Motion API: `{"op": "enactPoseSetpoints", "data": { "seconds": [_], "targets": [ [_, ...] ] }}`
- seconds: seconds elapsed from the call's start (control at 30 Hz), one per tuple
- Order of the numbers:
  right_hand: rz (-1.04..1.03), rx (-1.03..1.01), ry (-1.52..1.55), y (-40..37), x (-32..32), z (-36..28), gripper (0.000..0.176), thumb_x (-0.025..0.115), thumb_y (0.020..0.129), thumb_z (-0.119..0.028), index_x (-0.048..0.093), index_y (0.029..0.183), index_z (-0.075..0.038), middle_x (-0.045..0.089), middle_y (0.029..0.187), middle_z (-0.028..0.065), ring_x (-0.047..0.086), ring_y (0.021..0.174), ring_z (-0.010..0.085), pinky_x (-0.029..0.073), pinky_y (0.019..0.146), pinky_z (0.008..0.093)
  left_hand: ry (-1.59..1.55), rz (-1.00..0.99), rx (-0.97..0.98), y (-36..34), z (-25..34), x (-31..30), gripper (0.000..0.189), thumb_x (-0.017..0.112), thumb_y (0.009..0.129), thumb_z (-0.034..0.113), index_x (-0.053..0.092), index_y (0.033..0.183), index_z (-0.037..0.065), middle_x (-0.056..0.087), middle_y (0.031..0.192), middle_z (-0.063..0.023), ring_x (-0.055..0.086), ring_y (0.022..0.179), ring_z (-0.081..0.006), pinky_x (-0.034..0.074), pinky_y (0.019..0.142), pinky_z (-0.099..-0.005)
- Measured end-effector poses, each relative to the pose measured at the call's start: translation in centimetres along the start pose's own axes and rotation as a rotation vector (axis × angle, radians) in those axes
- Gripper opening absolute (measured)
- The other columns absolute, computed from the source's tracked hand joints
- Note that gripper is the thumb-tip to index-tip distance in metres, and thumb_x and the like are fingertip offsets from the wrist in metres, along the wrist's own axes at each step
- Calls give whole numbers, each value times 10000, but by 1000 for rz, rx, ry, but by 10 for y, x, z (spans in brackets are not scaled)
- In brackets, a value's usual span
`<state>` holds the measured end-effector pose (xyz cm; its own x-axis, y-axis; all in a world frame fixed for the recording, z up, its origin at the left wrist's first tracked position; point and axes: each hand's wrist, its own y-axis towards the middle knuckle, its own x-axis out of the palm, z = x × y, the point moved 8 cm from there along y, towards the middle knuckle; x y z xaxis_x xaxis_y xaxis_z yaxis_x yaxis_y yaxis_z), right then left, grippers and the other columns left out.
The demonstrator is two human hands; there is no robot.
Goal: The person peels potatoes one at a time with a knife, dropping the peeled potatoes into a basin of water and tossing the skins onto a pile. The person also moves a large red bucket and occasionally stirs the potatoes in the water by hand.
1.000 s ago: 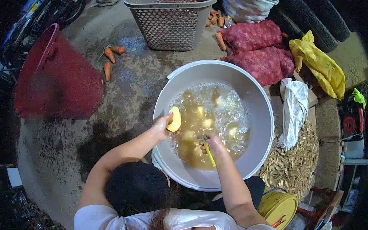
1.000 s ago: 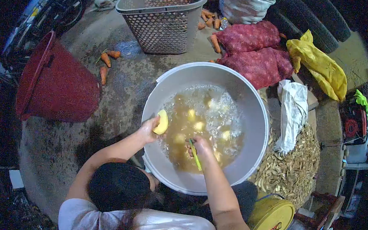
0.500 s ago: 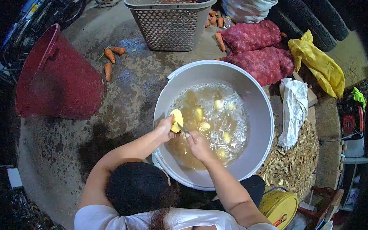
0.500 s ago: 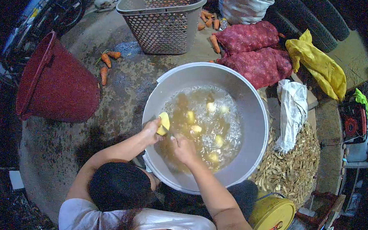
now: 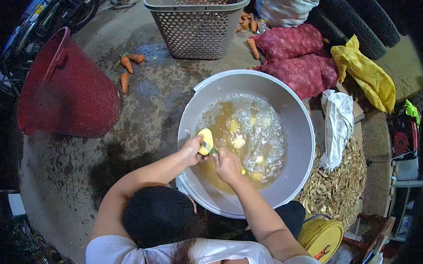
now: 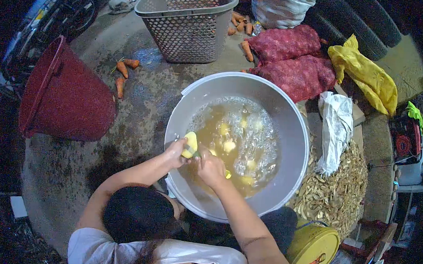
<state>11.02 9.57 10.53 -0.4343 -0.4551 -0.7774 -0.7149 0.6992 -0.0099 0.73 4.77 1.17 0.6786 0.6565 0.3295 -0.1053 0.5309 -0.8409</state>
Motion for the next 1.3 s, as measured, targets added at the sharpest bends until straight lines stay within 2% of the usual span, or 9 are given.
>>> {"op": "enactPoseSetpoints", "data": {
  "seconds": [0.23,0.33,0.4,0.43,0.6,0.77,0.83,1.03,1.3],
  "targets": [
    [-52,236,-77,5,15,86,300,458,832,-220,505,1080,-57,603,865,200,578,791,372,455,707,439,151,-153,-56,-2,-18,11,328,309,915,352,472,972,73,545,731,-83,529,567,-202,428,436,-332],
    [38,438,68,-8,28,168,240,455,823,-216,514,977,-43,590,723,158,578,638,309,447,546,415,131,-183,-103,-4,-13,8,351,318,907,374,480,944,65,538,691,-80,519,530,-212,431,449,-331],
    [116,877,1146,-30,53,207,202,442,821,-218,511,914,-52,486,574,77,477,466,192,353,391,330,134,-213,-135,2,-17,3,323,335,910,349,491,1004,82,555,749,-79,541,561,-231,416,432,-355],
    [138,1114,1186,-41,37,183,215,418,832,-223,512,934,-59,395,540,14,360,410,110,257,349,258,134,-215,-136,-1,-15,3,323,335,910,349,491,1004,82,555,749,-79,541,561,-231,416,432,-355],
    [59,1051,946,-65,34,200,348,471,814,-276,502,1032,-7,451,615,38,398,438,115,315,374,270,175,-76,212,-24,62,-20,334,445,880,279,461,1151,86,563,1017,-97,580,855,-199,495,681,-392],
    [51,865,487,-88,20,257,328,488,828,-274,542,996,3,517,674,87,471,508,144,380,467,300,318,344,1199,-199,252,-96,406,424,875,312,376,1187,58,473,1058,-83,503,914,-166,451,747,-342],
    [-8,801,323,-100,25,286,357,480,835,-275,557,1041,6,569,730,133,529,565,173,436,530,322,369,690,1488,-236,359,-239,370,433,878,289,480,1120,14,563,909,-69,565,786,-173,476,714,-323],
    [-53,978,542,-123,15,274,337,512,821,-301,577,934,11,508,556,65,480,461,164,381,438,327,392,1329,1494,-408,465,-356,343,483,850,252,511,1071,-9,584,894,-94,580,761,-200,478,691,-317],
    [-76,860,467,-82,3,225,256,563,795,-260,566,770,-5,465,518,43,451,398,129,374,370,288,551,1409,1371,-377,497,-372,330,543,813,234,555,1020,-23,603,929,-116,587,828,-231,459,757,-311]
  ]
}}
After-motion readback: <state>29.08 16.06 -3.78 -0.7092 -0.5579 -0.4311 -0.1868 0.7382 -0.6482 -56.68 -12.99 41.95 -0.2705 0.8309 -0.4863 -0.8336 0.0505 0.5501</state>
